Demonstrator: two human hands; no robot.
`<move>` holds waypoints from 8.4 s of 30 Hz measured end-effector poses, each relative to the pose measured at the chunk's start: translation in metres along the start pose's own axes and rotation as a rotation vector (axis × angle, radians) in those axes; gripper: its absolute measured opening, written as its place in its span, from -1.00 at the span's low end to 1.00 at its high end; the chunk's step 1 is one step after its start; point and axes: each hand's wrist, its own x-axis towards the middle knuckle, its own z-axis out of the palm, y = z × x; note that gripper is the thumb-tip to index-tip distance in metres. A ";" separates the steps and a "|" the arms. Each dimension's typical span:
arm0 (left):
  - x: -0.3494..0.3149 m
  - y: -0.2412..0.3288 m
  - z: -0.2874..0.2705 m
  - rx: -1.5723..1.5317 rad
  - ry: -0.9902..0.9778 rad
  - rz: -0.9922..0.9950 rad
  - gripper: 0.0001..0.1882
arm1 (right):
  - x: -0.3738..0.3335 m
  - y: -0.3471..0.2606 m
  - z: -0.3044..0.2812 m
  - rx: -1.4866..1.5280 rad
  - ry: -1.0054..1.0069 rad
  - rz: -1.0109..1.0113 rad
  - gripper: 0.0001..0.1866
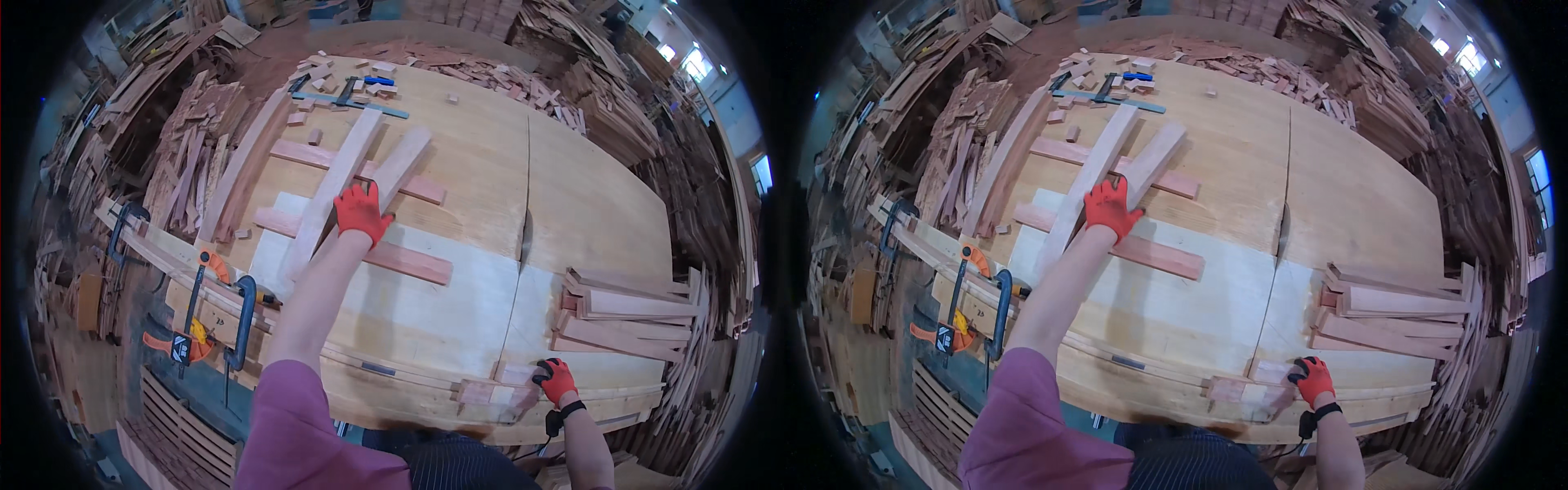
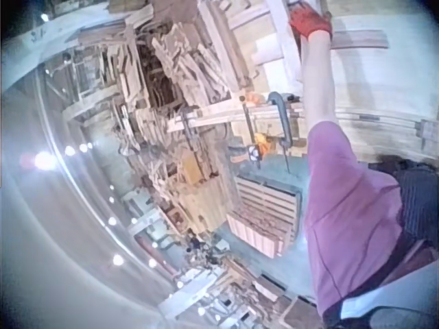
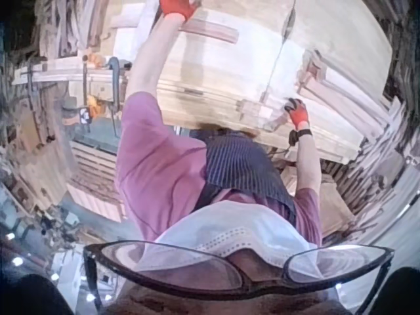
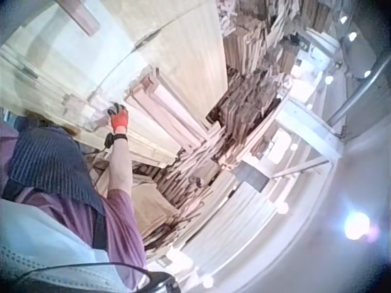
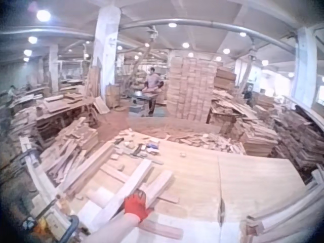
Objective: The recorder picks up wood slats from a pallet and feeds them through a table-mounted processing machine (likely a sander or planer) in a furniture manufacturing facility.
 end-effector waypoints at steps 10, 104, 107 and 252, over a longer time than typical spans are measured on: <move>0.001 0.008 0.036 -0.029 -0.031 -0.098 -0.02 | 0.002 0.010 0.005 -0.021 0.046 -0.032 -0.47; -0.400 0.145 -0.074 -1.264 -0.449 0.419 -0.44 | -0.092 0.129 -0.127 -0.424 -0.063 -0.440 -0.05; -0.398 0.141 -0.056 -1.180 -0.324 0.365 -0.43 | -0.085 0.134 -0.108 -0.421 0.096 -0.461 -0.29; -0.057 0.058 -0.155 -2.260 -0.013 0.351 -0.13 | -0.003 0.108 -0.033 -0.207 0.071 -0.157 -0.47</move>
